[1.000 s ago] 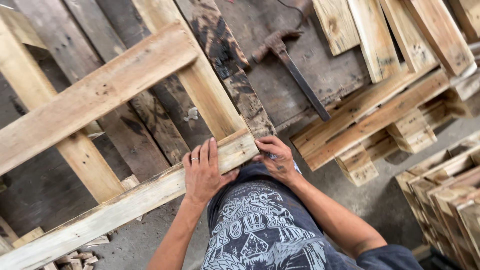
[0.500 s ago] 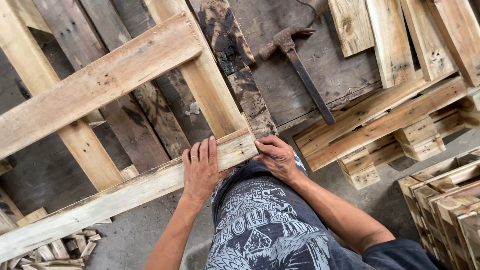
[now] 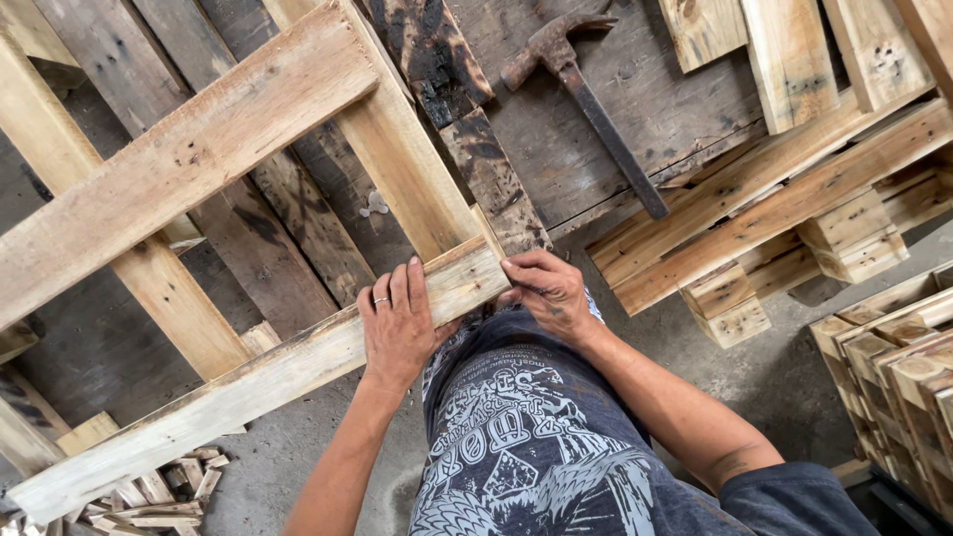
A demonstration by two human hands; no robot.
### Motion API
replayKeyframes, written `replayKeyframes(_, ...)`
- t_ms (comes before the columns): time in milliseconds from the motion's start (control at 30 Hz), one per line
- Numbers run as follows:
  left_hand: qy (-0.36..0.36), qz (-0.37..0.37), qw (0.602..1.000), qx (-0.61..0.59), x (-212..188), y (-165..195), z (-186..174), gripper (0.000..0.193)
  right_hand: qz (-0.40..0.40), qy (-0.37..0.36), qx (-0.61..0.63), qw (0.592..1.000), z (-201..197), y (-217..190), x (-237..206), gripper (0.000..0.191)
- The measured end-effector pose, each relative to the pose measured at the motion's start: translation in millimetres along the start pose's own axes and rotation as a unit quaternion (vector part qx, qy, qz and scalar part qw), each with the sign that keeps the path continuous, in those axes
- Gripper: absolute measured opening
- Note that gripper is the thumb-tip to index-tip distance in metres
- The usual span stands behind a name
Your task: The person assembles a wooden frame by arranging planks on a workbench, aligning them, and securing them with nails and a hammer. The person repeatedly positions the planks, picks up nails from a container, and hammers them into the wood to join the pieces.
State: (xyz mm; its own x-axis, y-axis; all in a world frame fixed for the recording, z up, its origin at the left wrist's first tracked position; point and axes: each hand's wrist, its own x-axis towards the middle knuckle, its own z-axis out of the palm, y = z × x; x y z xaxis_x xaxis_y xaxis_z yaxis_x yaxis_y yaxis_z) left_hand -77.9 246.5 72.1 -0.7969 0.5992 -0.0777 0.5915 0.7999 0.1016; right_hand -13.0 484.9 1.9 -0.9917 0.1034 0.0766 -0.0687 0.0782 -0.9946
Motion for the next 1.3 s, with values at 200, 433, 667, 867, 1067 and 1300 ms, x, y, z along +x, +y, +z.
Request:
replayKeyframes(200,0.021,0.023,0.999,-0.008,3,-2,0,0.108,-0.035,-0.065,-0.007,0.997,-24,-1,8,0.045)
replayKeyframes(433,0.038,0.031,0.999,-0.019,8,1,4,0.109,0.106,0.058,0.055,0.991,-13,-2,-12,0.029)
replayKeyframes(667,0.044,0.022,0.999,0.021,14,3,4,0.112,0.039,0.129,0.1,0.986,-4,5,-24,0.027)
replayKeyframes(867,0.049,0.007,0.998,0.034,16,-2,6,0.114,-0.009,0.099,0.012,0.995,-6,10,-10,0.027)
replayKeyframes(1067,0.032,-0.008,0.999,0.035,16,-6,12,0.114,-0.051,0.125,-0.015,0.991,12,12,-5,0.026)
replayKeyframes(1300,-0.002,-0.02,0.998,0.053,19,-10,14,0.116,-0.086,0.17,-0.018,0.981,27,17,7,0.018)
